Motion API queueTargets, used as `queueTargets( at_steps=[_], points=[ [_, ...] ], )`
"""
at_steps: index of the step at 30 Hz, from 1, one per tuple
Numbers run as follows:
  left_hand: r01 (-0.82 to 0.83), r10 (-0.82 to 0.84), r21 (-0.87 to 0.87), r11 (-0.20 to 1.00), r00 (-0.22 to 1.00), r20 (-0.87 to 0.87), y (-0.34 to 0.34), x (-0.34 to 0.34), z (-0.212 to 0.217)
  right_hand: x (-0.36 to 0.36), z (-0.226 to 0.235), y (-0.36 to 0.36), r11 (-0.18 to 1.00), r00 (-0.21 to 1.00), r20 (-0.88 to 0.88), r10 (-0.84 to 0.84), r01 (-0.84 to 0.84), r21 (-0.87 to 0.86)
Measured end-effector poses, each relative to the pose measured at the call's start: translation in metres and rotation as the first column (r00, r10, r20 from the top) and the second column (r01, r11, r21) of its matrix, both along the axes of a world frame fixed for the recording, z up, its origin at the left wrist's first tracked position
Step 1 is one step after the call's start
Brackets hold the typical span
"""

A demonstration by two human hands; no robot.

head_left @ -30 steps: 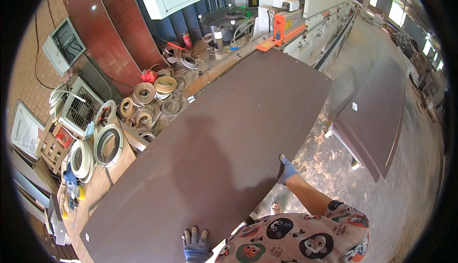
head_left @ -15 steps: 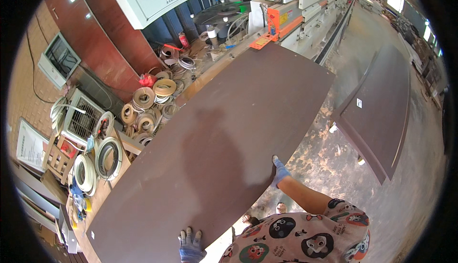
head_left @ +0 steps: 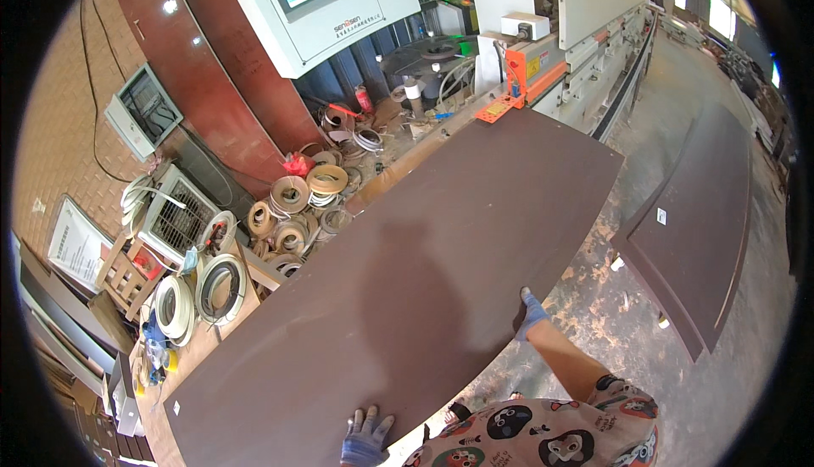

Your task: The person picks up large flat panels from a stack and places them one by one onto a nearby workbench. The person handles each panel with gloved hands, moving them from the floor to the bench in a repetitive sequence.

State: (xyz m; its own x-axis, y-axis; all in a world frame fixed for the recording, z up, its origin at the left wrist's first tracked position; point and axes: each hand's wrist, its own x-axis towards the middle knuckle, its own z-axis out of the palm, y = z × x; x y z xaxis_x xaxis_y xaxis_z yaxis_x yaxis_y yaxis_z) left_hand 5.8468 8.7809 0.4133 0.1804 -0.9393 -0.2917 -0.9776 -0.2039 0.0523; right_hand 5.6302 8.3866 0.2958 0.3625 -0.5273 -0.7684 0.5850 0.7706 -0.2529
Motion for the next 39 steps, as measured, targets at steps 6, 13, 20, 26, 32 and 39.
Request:
queueTargets(
  at_steps=[6,13,20,26,32,39],
  points=[
    [0.077,-0.076,0.006,0.997,0.996,-0.044,-0.049,-0.012,0.000,-0.026,-0.006,-0.069,0.999,0.978,-0.207,0.018,-0.024,-0.027],
    [0.147,-0.157,-0.103,0.984,0.983,-0.097,-0.073,-0.021,-0.017,-0.057,0.006,-0.065,0.956,0.994,-0.106,-0.012,-0.020,-0.294],
    [0.213,-0.226,-0.208,0.955,0.973,-0.044,-0.099,-0.031,-0.030,-0.149,-0.049,0.068,0.971,0.962,-0.179,-0.207,0.179,-0.159],
    [0.198,-0.224,-0.248,0.948,0.972,-0.077,-0.139,-0.061,-0.030,-0.293,-0.115,0.214,0.791,0.783,-0.347,-0.516,0.591,0.157],
    [0.174,-0.188,-0.233,0.957,0.981,-0.041,-0.188,-0.097,-0.030,-0.450,-0.130,0.302,0.474,0.469,-0.439,-0.766,0.874,0.107],
    [0.058,-0.088,-0.499,0.865,0.995,-0.037,-0.245,-0.155,-0.056,-0.562,-0.129,0.265,0.581,0.479,-0.454,-0.751,0.807,-0.109]
  ],
)
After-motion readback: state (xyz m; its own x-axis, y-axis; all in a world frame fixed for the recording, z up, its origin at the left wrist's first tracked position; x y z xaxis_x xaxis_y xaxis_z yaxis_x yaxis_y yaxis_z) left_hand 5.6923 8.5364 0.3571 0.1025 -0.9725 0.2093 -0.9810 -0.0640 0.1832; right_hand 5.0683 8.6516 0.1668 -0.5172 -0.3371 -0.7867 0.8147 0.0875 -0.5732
